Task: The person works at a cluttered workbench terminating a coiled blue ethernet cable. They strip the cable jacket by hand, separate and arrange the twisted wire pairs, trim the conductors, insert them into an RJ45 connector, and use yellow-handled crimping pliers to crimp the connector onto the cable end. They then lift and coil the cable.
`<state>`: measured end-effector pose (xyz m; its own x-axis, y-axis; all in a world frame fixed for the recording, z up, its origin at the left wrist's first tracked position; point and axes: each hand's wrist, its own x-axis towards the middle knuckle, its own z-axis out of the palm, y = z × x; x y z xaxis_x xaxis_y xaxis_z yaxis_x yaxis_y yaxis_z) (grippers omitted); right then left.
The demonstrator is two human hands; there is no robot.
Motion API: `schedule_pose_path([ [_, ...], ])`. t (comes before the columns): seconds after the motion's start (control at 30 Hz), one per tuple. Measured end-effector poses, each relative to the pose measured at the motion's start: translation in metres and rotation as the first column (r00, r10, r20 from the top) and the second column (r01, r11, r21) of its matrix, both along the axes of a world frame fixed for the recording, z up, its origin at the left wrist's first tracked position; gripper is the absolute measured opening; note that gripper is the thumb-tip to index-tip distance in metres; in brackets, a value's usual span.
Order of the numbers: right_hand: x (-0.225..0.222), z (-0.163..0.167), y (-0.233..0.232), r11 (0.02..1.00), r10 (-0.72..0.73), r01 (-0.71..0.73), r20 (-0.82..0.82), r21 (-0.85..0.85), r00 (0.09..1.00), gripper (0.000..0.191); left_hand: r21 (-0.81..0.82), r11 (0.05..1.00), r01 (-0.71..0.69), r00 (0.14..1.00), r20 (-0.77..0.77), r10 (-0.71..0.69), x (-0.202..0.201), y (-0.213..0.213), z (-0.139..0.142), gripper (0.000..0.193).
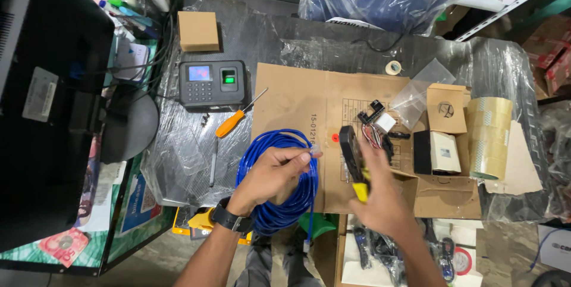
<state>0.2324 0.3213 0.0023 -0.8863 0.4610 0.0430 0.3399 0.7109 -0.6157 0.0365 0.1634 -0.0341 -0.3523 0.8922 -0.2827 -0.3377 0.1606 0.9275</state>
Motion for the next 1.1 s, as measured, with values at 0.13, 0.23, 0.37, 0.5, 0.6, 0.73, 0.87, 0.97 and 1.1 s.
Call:
schedule_pose_path([
  [0.13, 0.009, 0.040, -0.005, 0.993, 0.091, -0.081, -0.117, 0.087, 0.989, 0.091, -0.049, 0.999, -0.017, 0.995, 0.098, 0.022, 0.009, 0.000, -0.003, 0.027],
  [0.23, 0.009, 0.057, -0.011, 0.950, 0.179, -0.153, -0.076, 0.272, 0.981, 0.083, 0.084, 0.996, -0.039, 0.998, 0.044, 0.035, 0.012, 0.003, -0.003, 0.025],
  [0.37, 0.009, 0.066, -0.014, 0.915, 0.200, -0.176, -0.030, 0.362, 0.979, 0.081, 0.213, 0.977, -0.021, 0.997, -0.065, 0.035, 0.015, 0.002, -0.003, 0.024],
  [0.5, 0.014, 0.066, -0.011, 0.919, 0.215, -0.201, -0.003, 0.338, 0.977, 0.079, 0.196, 0.981, -0.004, 0.995, -0.093, 0.023, 0.017, -0.001, -0.003, 0.022],
  [0.6, 0.018, 0.063, -0.009, 0.911, 0.238, -0.231, 0.022, 0.341, 0.971, 0.079, 0.203, 0.979, 0.012, 0.987, -0.161, 0.022, 0.019, -0.001, -0.003, 0.021],
  [0.73, 0.021, 0.056, -0.007, 0.892, 0.270, -0.284, 0.090, 0.350, 0.959, 0.078, 0.188, 0.982, 0.015, 0.974, -0.226, 0.028, 0.020, -0.002, 0.000, 0.019],
  [0.87, 0.019, 0.044, -0.013, 0.875, 0.264, -0.256, 0.039, 0.410, 0.964, 0.072, 0.217, 0.976, 0.025, 0.965, -0.260, 0.033, 0.019, -0.002, 0.006, 0.017],
  [0.97, 0.018, 0.035, -0.023, 0.832, 0.204, -0.190, 0.031, 0.520, 0.978, 0.073, 0.253, 0.967, 0.011, 0.925, -0.370, 0.086, 0.019, -0.003, 0.010, 0.013],
  [1.1, 0.016, 0.029, -0.033, 0.830, 0.180, -0.160, 0.015, 0.534, 0.984, 0.074, 0.228, 0.970, -0.081, 0.868, -0.462, 0.182, 0.024, -0.003, 0.014, 0.017],
])
